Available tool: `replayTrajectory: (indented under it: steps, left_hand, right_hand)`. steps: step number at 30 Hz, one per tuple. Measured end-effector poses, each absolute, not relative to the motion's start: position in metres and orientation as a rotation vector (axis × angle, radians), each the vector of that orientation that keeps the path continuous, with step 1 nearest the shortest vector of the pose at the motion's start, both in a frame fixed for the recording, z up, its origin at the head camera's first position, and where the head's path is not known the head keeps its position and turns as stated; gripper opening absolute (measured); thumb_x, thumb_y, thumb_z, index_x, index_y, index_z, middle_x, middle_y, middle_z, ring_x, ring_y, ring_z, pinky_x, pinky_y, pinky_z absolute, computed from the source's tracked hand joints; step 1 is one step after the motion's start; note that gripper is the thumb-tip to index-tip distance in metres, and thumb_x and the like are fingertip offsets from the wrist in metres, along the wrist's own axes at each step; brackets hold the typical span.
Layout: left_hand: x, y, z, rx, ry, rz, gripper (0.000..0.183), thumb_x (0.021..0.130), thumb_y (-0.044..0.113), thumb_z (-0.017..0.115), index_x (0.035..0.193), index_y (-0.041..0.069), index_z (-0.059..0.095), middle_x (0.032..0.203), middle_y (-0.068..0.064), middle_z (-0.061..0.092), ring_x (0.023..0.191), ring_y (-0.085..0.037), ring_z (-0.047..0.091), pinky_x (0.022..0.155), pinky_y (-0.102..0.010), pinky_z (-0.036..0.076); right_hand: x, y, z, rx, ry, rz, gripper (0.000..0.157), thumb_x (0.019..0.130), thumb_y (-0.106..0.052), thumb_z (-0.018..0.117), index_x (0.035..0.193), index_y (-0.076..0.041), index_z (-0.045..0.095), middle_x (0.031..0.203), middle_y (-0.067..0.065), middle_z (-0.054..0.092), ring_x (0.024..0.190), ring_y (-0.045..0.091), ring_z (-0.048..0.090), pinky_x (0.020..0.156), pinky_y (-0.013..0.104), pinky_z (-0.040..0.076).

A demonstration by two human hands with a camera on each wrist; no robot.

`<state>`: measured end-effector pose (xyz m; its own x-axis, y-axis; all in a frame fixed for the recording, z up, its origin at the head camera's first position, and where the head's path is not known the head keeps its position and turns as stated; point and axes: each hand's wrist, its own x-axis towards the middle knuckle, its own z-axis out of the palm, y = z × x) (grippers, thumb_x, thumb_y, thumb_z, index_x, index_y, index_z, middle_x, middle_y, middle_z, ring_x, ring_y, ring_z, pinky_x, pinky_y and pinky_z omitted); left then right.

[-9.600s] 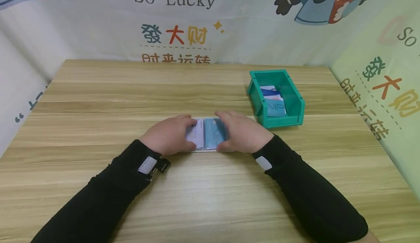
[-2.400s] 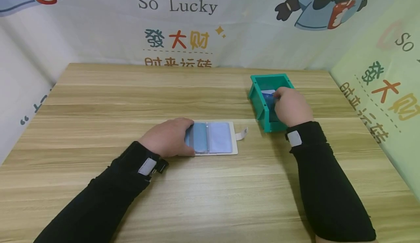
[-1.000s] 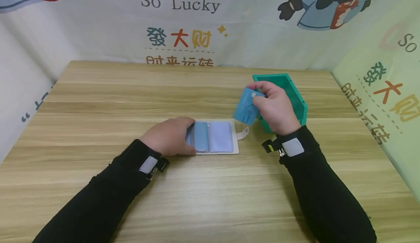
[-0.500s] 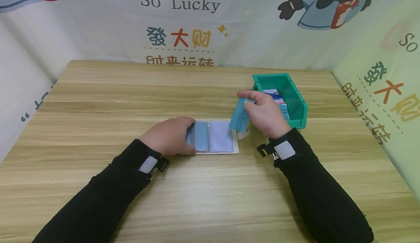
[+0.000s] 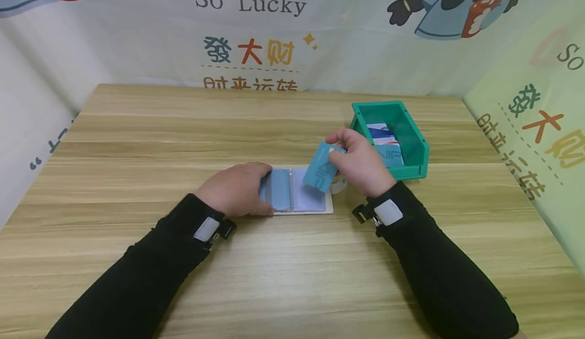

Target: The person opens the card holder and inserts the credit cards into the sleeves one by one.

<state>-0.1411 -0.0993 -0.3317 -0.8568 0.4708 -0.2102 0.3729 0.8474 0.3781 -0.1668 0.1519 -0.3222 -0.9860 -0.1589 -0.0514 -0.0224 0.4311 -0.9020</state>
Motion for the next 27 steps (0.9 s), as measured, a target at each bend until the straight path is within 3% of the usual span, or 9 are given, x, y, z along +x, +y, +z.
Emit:
replayTrajectory:
  steps: [2,5,7,9,14,20,27]
  left_hand:
    - [-0.141,-0.099,-0.331,0.637,2.727,0.472,0.086,0.069,0.045,0.078,0.136,0.004,0.042,0.121,-0.007,0.053,0.093,-0.02,0.049,0.083,-0.04,0.046]
    - [-0.141,-0.099,-0.331,0.637,2.726,0.471,0.086,0.069,0.045,0.078,0.136,0.004,0.042,0.121,-0.008,0.053,0.093,-0.02,0.049,0.083,-0.041,0.046]
    - [-0.141,-0.099,-0.33,0.633,2.725,0.473,0.086,0.07,0.044,0.078,0.136,0.004,0.042,0.121,-0.008,0.053,0.093,-0.021,0.049,0.083,-0.041,0.046]
    - [-0.141,-0.099,-0.33,0.632,2.724,0.474,0.086,0.069,0.044,0.078,0.136,0.004,0.042,0.121,-0.008,0.053,0.093,-0.021,0.049,0.083,-0.041,0.046]
    - [-0.141,-0.099,-0.33,0.631,2.723,0.477,0.087,0.069,0.044,0.078,0.137,0.004,0.042,0.121,-0.008,0.053,0.093,-0.021,0.049,0.083,-0.041,0.046]
    - [-0.141,-0.099,-0.331,0.637,2.726,0.474,0.087,0.069,0.045,0.078,0.136,0.003,0.042,0.122,-0.009,0.053,0.094,-0.021,0.049,0.084,-0.041,0.046]
    - [-0.141,-0.1,-0.33,0.638,2.731,0.467,0.086,0.069,0.045,0.078,0.136,0.004,0.042,0.121,-0.008,0.053,0.093,-0.021,0.049,0.084,-0.04,0.046]
  right_hand:
    - [-0.166,0.151,-0.323,-0.172,2.56,-1.573,0.037,0.089,-0.006,0.049,0.125,-0.01,0.05,0.089,0.014,0.05,0.063,0.028,0.051,0.059,0.039,0.052]
    - [-0.165,0.151,-0.323,-0.194,2.581,-1.517,0.043,0.09,-0.008,0.045,0.132,-0.013,0.049,0.097,0.012,0.052,0.05,0.029,0.042,0.045,0.031,0.041]
    - [-0.164,0.15,-0.323,-0.205,2.597,-1.477,0.042,0.091,-0.01,0.043,0.131,-0.015,0.052,0.107,0.006,0.055,0.052,0.025,0.041,0.044,0.028,0.033]
    - [-0.164,0.15,-0.323,-0.203,2.602,-1.469,0.039,0.091,-0.01,0.041,0.127,-0.014,0.055,0.101,0.006,0.056,0.052,0.024,0.04,0.043,0.029,0.03]
    - [-0.164,0.148,-0.324,-0.183,2.645,-1.477,0.029,0.09,-0.007,0.044,0.116,-0.011,0.056,0.072,0.011,0.039,0.051,0.026,0.038,0.043,0.028,0.029]
    - [-0.163,0.144,-0.327,-0.201,2.724,-1.44,0.016,0.091,-0.009,0.051,0.104,-0.007,0.058,0.077,0.009,0.048,0.066,0.022,0.048,0.05,0.027,0.035]
    - [-0.159,0.135,-0.329,-0.198,2.785,-1.449,0.008,0.09,-0.014,0.057,0.095,-0.007,0.059,0.073,0.009,0.052,0.058,0.022,0.05,0.048,0.028,0.039]
